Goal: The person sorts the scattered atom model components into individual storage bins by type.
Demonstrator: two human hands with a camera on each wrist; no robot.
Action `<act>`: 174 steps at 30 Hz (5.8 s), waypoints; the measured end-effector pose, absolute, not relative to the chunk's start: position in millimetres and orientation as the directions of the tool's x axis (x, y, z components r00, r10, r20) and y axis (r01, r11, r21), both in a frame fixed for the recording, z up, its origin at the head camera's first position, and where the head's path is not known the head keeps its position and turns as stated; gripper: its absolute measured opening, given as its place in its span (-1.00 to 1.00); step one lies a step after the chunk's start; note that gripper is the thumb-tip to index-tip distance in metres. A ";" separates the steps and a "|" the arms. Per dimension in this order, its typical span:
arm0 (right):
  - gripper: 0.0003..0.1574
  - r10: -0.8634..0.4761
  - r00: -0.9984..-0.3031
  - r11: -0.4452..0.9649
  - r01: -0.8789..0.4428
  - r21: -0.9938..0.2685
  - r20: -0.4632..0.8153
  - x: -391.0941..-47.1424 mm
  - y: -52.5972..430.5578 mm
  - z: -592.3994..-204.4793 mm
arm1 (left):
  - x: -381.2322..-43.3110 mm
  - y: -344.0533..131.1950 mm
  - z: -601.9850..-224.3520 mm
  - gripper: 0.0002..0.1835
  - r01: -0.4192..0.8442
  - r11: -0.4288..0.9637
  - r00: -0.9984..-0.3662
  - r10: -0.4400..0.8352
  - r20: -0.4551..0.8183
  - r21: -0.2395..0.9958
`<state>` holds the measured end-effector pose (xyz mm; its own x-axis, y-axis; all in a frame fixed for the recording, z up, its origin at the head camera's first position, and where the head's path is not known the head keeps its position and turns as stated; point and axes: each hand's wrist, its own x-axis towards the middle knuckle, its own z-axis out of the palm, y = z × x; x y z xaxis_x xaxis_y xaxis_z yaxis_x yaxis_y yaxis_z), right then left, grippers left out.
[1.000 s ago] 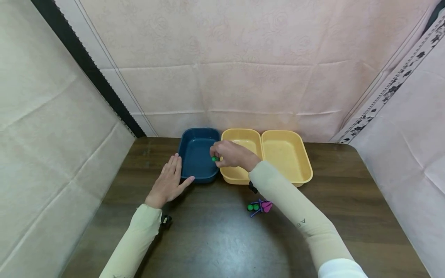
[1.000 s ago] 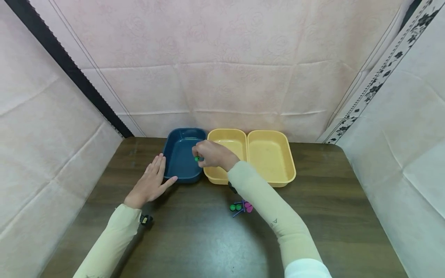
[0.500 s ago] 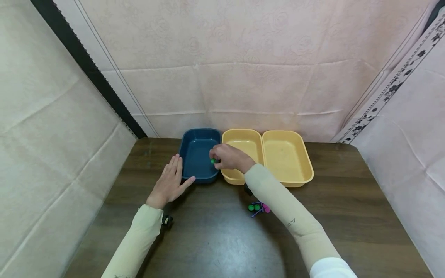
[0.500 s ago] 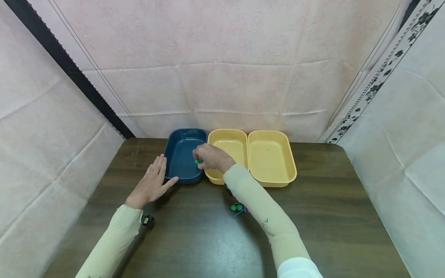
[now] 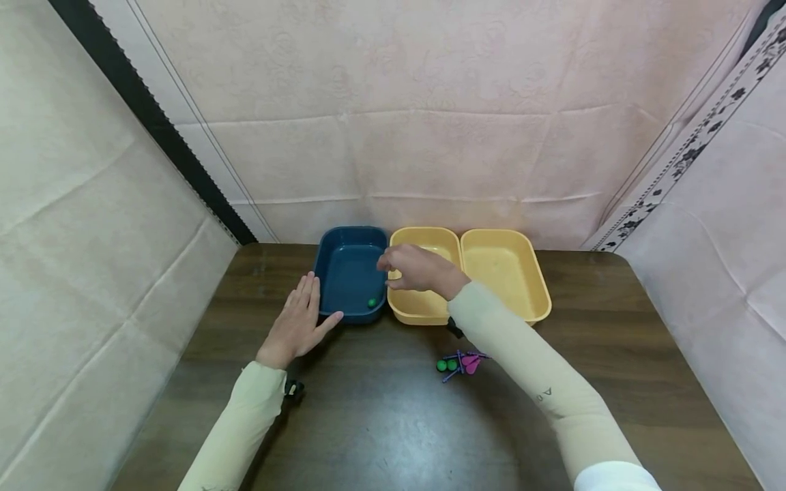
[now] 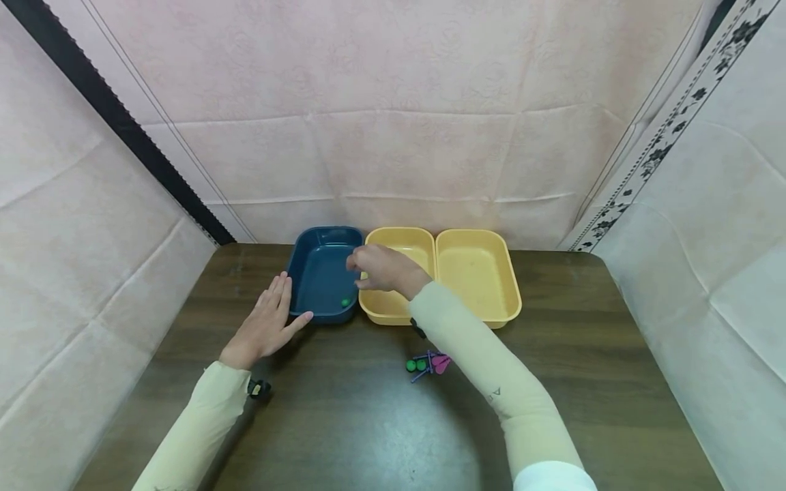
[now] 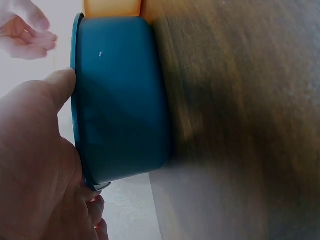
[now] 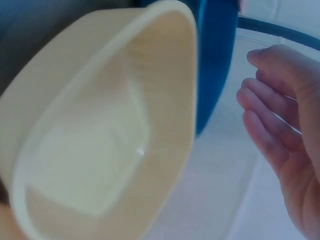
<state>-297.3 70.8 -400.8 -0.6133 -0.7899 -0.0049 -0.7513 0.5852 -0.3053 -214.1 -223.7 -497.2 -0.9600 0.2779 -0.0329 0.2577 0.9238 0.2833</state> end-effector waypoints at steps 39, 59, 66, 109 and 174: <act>-0.77 -0.857 -0.516 0.506 -0.846 -0.168 0.016 -199.7 177.2 -372.0 | -212.7 -223.3 -497.9 0.12 0.273 0.919 -0.957 0.290 -0.021 0.286; -0.79 -0.858 -0.509 0.509 -0.826 -0.243 -0.068 -176.6 188.1 -443.1 | -215.1 -222.4 -497.2 0.13 0.267 0.920 -0.956 0.291 -0.045 0.288; -0.78 -0.842 -0.533 0.535 -0.811 -0.237 -0.079 -175.4 186.5 -463.5 | -215.3 -223.3 -499.0 0.13 0.268 0.921 -0.956 0.291 -0.044 0.283; -0.83 -0.805 -0.590 0.581 -0.763 -0.284 -0.062 -181.5 184.3 -464.2 | -212.1 -222.5 -496.6 0.12 0.264 0.924 -0.958 0.284 -0.036 0.276; -0.83 -0.830 -0.558 0.549 -0.810 -0.205 -0.018 -269.3 78.1 -365.3 | -212.2 -224.4 -497.8 0.13 0.263 0.923 -0.960 0.279 -0.020 0.281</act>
<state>-269.3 78.1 -365.3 -0.5579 -0.8297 -0.0175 -0.8102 0.5491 -0.2053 -212.2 -224.4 -497.8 -0.9599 0.2795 -0.0203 0.2628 0.9230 0.2810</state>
